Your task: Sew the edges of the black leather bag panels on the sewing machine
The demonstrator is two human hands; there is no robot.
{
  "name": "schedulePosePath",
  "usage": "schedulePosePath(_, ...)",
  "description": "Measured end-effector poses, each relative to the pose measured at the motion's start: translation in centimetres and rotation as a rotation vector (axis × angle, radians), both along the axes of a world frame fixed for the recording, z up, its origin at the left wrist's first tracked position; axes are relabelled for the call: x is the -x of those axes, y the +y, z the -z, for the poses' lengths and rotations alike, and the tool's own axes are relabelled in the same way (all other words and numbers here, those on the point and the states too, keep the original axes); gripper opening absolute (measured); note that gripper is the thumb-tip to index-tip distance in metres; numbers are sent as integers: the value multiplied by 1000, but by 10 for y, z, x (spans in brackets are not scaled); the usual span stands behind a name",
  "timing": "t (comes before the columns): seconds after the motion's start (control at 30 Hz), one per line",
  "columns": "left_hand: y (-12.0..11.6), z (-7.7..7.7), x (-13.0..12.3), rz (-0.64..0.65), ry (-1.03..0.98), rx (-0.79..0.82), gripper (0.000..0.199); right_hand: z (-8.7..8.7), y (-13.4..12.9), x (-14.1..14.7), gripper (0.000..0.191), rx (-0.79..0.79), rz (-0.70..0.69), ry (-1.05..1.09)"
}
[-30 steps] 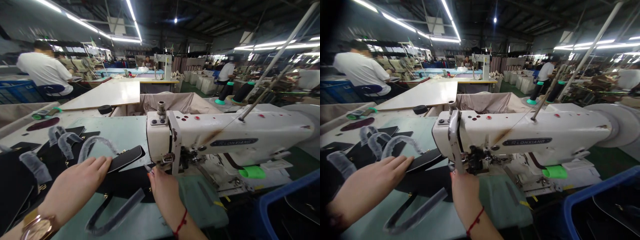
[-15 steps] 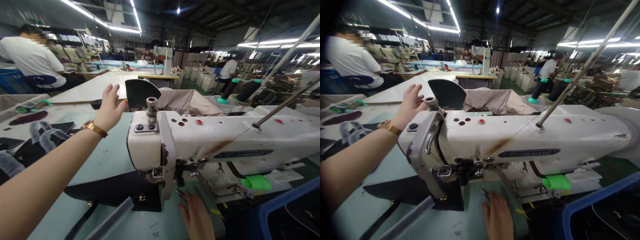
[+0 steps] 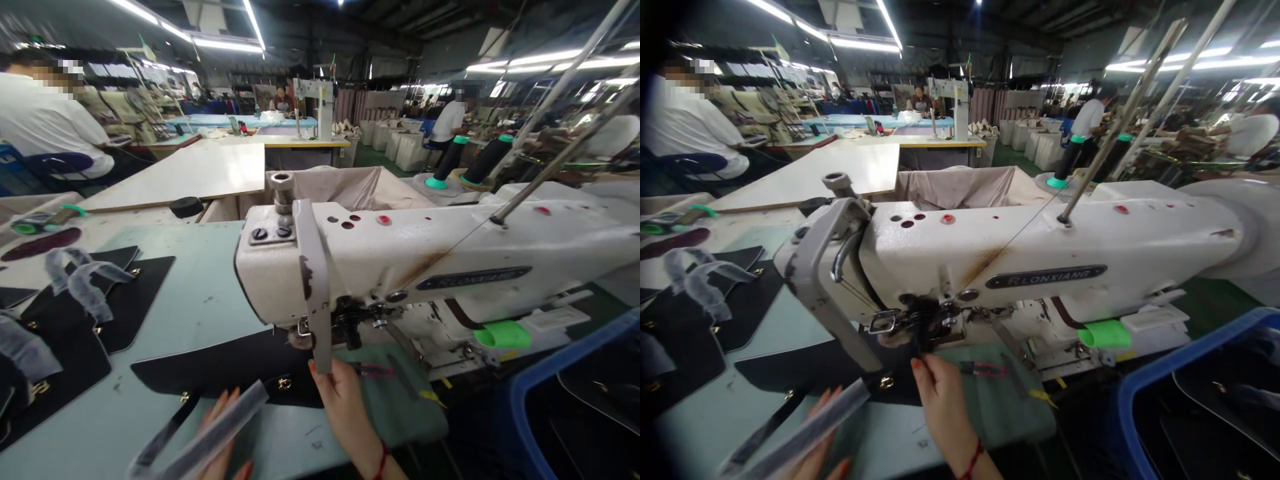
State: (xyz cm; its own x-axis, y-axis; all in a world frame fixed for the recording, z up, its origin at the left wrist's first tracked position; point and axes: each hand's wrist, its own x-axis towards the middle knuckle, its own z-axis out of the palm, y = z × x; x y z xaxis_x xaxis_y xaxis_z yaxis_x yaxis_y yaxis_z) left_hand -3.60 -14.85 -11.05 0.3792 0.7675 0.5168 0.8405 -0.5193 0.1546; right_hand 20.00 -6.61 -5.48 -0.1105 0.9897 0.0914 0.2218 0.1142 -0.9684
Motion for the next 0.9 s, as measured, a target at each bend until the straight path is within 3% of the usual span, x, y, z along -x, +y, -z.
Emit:
schedulePosePath(0.1,37,-15,-4,-149,15,-65,87,-2,-4,2,44,1,30,-29)
schedulePosePath(0.2,69,-35,-5,-77,72,-156,78,-6,-8,0,45,33,12,-9)
schedulePosePath(0.27,81,-48,-2,59,124,-178,63,-8,-11,-1,46,73,0,14)
schedulePosePath(0.33,85,-59,3,212,164,-160,48,-9,-14,-3,47,112,-4,39)
schedulePosePath(0.43,84,-70,9,328,144,-95,31,-10,-19,-4,48,172,-4,92)
schedulePosePath(0.63,86,-74,13,299,77,75,22,-10,-24,1,47,229,-23,166)
schedulePosePath(0.9,84,-73,11,288,95,70,22,-8,-22,-2,46,231,-42,103)
